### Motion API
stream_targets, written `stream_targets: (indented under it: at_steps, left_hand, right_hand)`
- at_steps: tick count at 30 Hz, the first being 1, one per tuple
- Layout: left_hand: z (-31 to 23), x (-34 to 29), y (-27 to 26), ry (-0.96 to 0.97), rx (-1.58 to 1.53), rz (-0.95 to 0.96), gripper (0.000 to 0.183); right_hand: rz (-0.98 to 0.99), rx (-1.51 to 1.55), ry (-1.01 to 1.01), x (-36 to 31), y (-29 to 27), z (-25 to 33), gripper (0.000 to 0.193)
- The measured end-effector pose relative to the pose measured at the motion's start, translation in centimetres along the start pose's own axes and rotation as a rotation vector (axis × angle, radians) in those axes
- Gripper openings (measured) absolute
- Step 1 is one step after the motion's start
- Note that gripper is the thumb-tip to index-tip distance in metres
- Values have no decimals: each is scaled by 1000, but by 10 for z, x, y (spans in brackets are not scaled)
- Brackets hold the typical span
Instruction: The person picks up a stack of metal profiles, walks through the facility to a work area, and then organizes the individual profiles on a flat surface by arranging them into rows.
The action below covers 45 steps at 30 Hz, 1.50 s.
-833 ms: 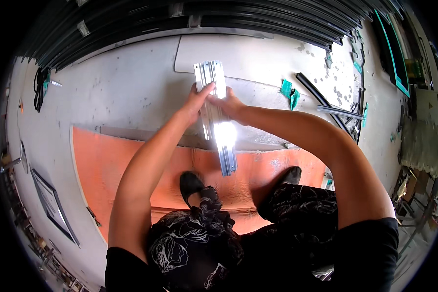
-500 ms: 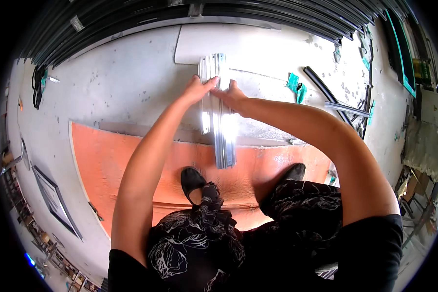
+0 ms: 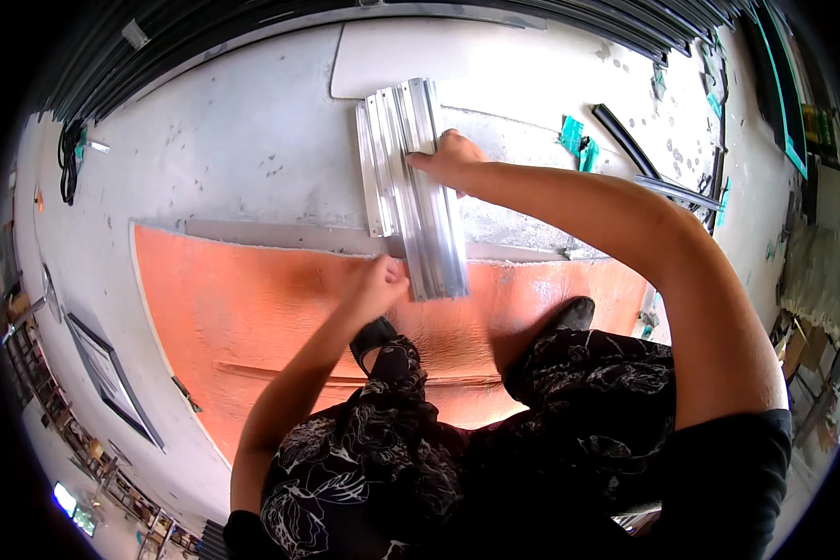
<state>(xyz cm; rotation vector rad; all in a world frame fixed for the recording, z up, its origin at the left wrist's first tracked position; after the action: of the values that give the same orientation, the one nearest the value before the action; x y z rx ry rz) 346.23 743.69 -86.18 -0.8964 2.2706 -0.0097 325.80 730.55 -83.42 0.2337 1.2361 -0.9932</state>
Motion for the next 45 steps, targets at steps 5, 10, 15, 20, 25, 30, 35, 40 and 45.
stream_targets:
  at_steps: [5, 10, 15, 20, 25, 30, 35, 40, 45]
  left_hand:
    - [-27, 5, 8, -123, 153, -34, 41]
    - [-33, 25, 6, -139, 247, -149, 47]
    - [-38, 26, 4, -63, 237, -174, 40]
    - [-47, 14, -5, -50, 294, -336, 42]
    - [-94, 7, -10, 108, 306, -410, 34]
    - [-82, 14, 3, 118, 268, -335, 27]
    - [-93, 22, 14, 48, 229, -194, 26]
    - [-83, 27, 10, 75, 180, -204, 26]
    - [-91, 29, 15, 59, 190, -175, 30]
  right_hand:
    - [-115, -26, -1, -2, -8, -5, 74]
    - [-195, -15, -84, -8, -16, -4, 64]
    - [-82, 27, -83, -17, -18, -7, 60]
    - [-166, -48, -121, -21, -19, -1, 58]
    - [-225, -64, -177, -19, -25, -6, 51]
    - [19, 164, -173, -9, -16, -12, 44]
    - [143, 462, -152, 2, -14, -36, 25]
    - [239, 577, -137, 1, -12, -38, 18]
    - [227, 569, -101, -2, -17, -42, 11]
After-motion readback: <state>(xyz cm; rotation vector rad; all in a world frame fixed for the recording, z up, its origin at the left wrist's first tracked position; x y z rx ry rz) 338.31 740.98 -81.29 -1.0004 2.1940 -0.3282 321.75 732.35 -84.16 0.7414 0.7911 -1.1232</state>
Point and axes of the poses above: each hand's wrist, its own x-axis towards the middle knuckle, its own y-axis out of the palm, z = x × y, the point moved 10 cm from there along x, towards the middle knuckle, and after that the axes turned 9 degrees about z, right-handed, at the moved point
